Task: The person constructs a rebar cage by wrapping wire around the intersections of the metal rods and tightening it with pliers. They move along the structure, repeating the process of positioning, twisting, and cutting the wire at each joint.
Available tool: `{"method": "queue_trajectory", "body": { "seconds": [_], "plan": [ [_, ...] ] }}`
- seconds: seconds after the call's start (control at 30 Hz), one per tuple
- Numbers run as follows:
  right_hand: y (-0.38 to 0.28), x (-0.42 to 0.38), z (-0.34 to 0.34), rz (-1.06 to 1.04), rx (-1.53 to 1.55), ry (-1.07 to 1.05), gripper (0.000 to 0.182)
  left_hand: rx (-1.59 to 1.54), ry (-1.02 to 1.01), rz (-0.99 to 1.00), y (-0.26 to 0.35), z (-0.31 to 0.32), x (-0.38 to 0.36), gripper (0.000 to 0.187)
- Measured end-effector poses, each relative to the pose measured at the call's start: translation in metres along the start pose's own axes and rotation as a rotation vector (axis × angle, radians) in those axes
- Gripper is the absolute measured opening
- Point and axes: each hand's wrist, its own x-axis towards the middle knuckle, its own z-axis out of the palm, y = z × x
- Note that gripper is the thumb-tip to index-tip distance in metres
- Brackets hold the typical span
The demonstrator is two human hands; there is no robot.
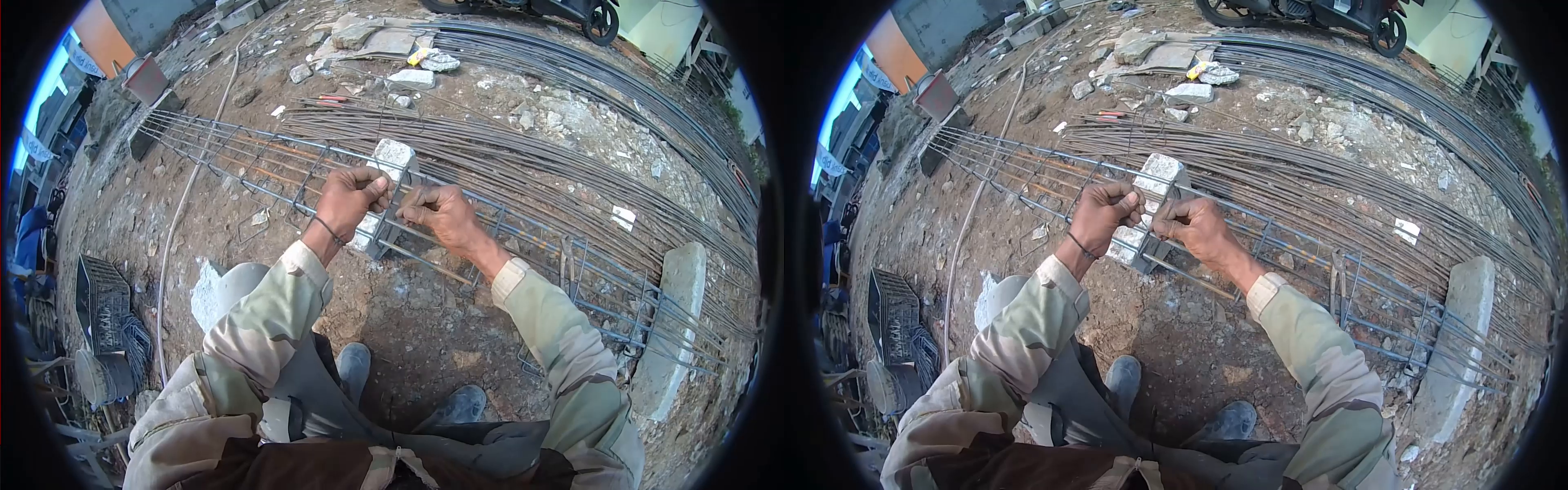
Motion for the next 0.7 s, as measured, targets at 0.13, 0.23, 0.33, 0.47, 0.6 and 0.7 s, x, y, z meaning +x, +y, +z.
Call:
{"method": "queue_trajectory", "body": {
  "seconds": [0.13, 0.23, 0.33, 0.47, 0.6, 0.7],
  "plan": [
    [-0.001, 0.006, -0.011, 0.071, -0.106, -0.081, 0.017, 0.111, 0.113, 0.056, 0.005, 0.002, -0.003, 0.009],
    [-0.001, 0.007, -0.011, 0.179, -0.057, 0.002, 0.023, 0.325, 0.135, 0.09, 0.024, -0.013, -0.006, 0.01],
    [-0.002, 0.008, -0.025, 0.278, -0.242, 0.07, 0.032, 0.948, 0.126, 0.129, 0.042, -0.043, -0.002, 0.009],
    [-0.007, 0.0, -0.04, 0.366, -0.307, 0.149, 0.024, 1.211, -0.01, 0.078, 0.02, -0.061, 0.02, 0.01],
    [-0.023, 0.0, -0.047, 0.349, -0.344, 0.203, 0.023, 1.171, -0.007, 0.029, -0.009, -0.065, 0.055, 0.008],
    [-0.033, -0.002, -0.053, 0.308, -0.323, 0.206, 0.022, 1.252, 0.002, -0.061, -0.023, -0.062, 0.065, 0.007]
  ]
}}
